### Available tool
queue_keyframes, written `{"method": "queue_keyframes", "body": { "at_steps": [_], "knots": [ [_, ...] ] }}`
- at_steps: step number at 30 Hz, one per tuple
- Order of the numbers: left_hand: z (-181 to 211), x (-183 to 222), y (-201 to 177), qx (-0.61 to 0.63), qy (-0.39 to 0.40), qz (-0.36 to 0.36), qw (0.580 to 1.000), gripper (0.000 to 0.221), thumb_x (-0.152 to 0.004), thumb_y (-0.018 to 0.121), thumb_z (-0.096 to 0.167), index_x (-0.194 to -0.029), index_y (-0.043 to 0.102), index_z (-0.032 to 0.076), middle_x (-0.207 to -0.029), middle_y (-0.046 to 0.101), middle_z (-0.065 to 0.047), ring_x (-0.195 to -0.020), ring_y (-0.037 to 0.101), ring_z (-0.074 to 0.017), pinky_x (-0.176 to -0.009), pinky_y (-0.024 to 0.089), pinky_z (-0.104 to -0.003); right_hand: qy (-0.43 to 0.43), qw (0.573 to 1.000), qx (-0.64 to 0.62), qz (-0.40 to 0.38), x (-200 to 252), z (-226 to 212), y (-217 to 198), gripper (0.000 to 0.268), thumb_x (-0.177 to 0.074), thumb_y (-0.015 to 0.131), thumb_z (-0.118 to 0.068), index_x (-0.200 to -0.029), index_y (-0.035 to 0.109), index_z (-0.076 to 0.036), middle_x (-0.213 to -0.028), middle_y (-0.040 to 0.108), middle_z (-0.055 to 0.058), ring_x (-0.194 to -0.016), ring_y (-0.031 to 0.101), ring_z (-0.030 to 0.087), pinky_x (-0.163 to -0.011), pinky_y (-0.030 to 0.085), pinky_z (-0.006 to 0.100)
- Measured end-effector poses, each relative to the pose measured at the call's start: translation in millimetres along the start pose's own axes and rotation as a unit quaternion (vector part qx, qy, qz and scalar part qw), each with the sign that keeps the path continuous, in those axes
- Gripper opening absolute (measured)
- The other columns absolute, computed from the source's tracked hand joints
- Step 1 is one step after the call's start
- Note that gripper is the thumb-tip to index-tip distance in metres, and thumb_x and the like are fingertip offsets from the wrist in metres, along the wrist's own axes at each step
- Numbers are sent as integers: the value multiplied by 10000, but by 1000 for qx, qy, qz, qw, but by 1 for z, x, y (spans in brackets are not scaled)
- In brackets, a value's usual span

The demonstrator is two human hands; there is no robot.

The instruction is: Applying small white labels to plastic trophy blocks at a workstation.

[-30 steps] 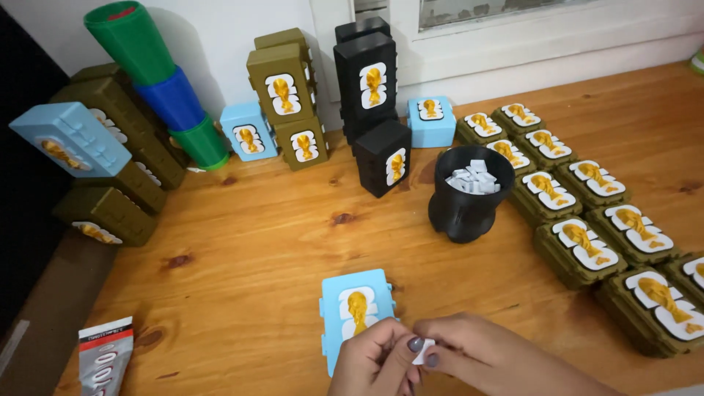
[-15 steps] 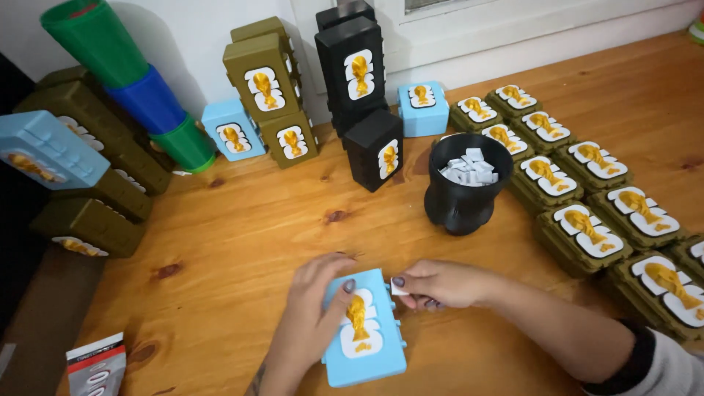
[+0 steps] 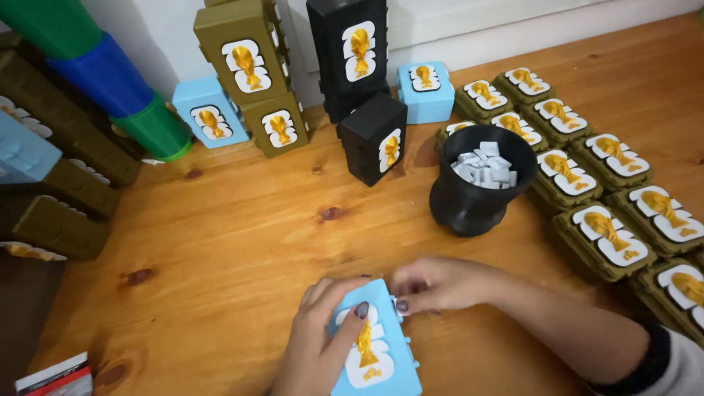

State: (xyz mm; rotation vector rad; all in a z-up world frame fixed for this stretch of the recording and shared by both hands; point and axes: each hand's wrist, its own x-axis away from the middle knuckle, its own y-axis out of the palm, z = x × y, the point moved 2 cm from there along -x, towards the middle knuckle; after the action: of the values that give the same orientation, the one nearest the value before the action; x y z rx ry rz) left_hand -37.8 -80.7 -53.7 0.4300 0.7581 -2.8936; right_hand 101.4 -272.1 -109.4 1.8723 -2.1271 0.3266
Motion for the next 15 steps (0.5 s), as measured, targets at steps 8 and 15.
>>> {"method": "queue_keyframes", "body": {
  "at_steps": [8, 15],
  "knots": [
    [-15, -1, 2, 23, -6, -7, 1000, 356, -823, 627, 152, -1159, 697, 58, -1023, 676, -78, -952, 607, -219, -866, 468, -318, -167, 977, -115, 68, -20, 1, -11, 782, -687, 648, 232, -1429, 513, 22, -1502, 537, 161, -1351, 538, 223, -1091, 467, 322],
    [-17, -3, 2, 28, 0, 11, 1000, 301, -798, 675, 116, -1094, 706, 67, -987, 703, -55, -909, 626, -206, -824, 491, -300, -154, 971, -163, 78, -17, -6, -5, 529, -715, 708, 239, -1233, 675, 133, -1050, 755, 223, -778, 680, 209, -659, 588, 295]
  ]
}}
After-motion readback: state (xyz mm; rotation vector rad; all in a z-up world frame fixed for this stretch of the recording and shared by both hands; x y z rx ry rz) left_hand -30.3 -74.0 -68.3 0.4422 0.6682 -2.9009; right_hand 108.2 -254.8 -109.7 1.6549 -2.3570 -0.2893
